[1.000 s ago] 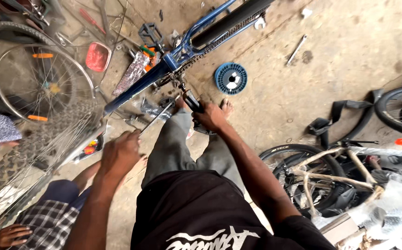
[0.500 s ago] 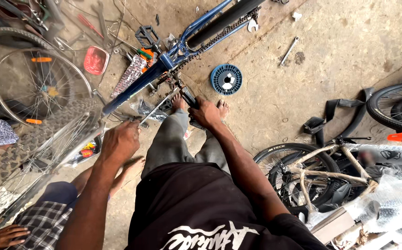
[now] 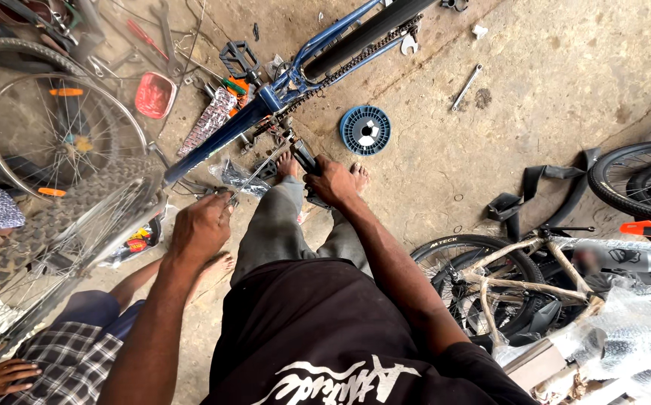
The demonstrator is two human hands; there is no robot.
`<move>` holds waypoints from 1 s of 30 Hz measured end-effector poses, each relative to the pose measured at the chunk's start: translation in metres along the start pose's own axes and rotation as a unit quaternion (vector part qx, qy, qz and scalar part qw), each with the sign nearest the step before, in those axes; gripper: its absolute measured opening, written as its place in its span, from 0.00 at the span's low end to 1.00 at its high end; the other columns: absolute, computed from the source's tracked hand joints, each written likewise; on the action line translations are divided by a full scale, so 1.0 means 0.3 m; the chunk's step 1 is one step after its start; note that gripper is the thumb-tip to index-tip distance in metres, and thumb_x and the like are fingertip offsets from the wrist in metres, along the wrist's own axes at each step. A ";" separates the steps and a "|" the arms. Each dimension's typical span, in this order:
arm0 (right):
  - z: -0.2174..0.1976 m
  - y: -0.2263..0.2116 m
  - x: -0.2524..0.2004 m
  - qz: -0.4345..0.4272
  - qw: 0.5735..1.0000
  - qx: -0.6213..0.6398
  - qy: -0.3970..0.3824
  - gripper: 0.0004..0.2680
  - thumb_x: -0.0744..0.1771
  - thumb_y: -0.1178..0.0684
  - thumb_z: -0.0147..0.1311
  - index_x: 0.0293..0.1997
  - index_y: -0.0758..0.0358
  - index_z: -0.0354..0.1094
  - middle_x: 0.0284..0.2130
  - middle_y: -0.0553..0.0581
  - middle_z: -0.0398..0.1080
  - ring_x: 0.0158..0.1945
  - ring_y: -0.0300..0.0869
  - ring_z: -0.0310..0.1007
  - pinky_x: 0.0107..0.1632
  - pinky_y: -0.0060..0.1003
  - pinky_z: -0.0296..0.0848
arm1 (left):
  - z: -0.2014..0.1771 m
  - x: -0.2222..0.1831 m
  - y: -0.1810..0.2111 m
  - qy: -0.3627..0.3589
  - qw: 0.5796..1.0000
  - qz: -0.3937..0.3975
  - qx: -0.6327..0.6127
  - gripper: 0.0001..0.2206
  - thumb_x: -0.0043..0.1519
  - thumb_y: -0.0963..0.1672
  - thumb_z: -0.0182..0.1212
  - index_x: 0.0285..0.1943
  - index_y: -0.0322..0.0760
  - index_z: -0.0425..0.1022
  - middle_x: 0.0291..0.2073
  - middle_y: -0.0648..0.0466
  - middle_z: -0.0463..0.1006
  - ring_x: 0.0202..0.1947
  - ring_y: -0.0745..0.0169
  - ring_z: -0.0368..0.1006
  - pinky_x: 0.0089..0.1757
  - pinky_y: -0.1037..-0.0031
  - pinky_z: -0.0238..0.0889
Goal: The person repairs a bicycle by using various wrenches to adjust the pedals, chain, and frame components while it sits on the shop floor.
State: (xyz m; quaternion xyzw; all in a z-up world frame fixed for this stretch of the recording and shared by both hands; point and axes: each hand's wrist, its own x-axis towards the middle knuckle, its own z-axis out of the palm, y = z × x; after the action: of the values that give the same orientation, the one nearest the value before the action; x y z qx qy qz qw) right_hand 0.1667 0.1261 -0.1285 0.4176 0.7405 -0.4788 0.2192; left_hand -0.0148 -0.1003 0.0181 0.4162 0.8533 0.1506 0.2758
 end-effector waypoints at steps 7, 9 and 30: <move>-0.030 -0.025 -0.011 -0.013 1.000 0.005 -0.015 0.10 0.67 0.44 0.55 0.43 0.58 0.68 0.30 0.60 0.75 0.33 0.48 0.75 0.37 0.47 0.73 | -0.029 0.023 -0.016 -0.028 1.000 0.002 0.014 0.14 0.61 0.41 0.61 0.54 0.30 0.81 0.47 0.39 0.82 0.43 0.37 0.79 0.45 0.57 0.72; -0.060 -0.045 -0.022 -0.012 1.000 -0.024 -0.001 0.10 0.66 0.44 0.56 0.43 0.57 0.69 0.31 0.60 0.75 0.33 0.47 0.75 0.37 0.48 0.71 | -0.007 0.032 -0.017 -0.008 1.000 0.021 0.006 0.13 0.62 0.41 0.60 0.54 0.31 0.80 0.48 0.38 0.82 0.42 0.38 0.80 0.44 0.57 0.73; -0.139 0.056 0.184 0.027 0.989 -0.071 0.127 0.10 0.69 0.54 0.45 0.54 0.60 0.67 0.37 0.71 0.76 0.42 0.65 0.77 0.43 0.60 0.72 | 0.141 0.441 0.160 -0.261 0.954 -0.053 0.138 0.10 0.62 0.43 0.57 0.43 0.29 0.79 0.37 0.35 0.81 0.39 0.38 0.80 0.42 0.53 0.72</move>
State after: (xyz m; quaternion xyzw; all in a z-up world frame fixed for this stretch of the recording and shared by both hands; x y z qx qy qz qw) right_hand 0.1530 0.1892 -0.1587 0.4782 0.7830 -0.3620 0.1648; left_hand -0.0258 0.0350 -0.0383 0.4293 0.7847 -0.0968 0.4365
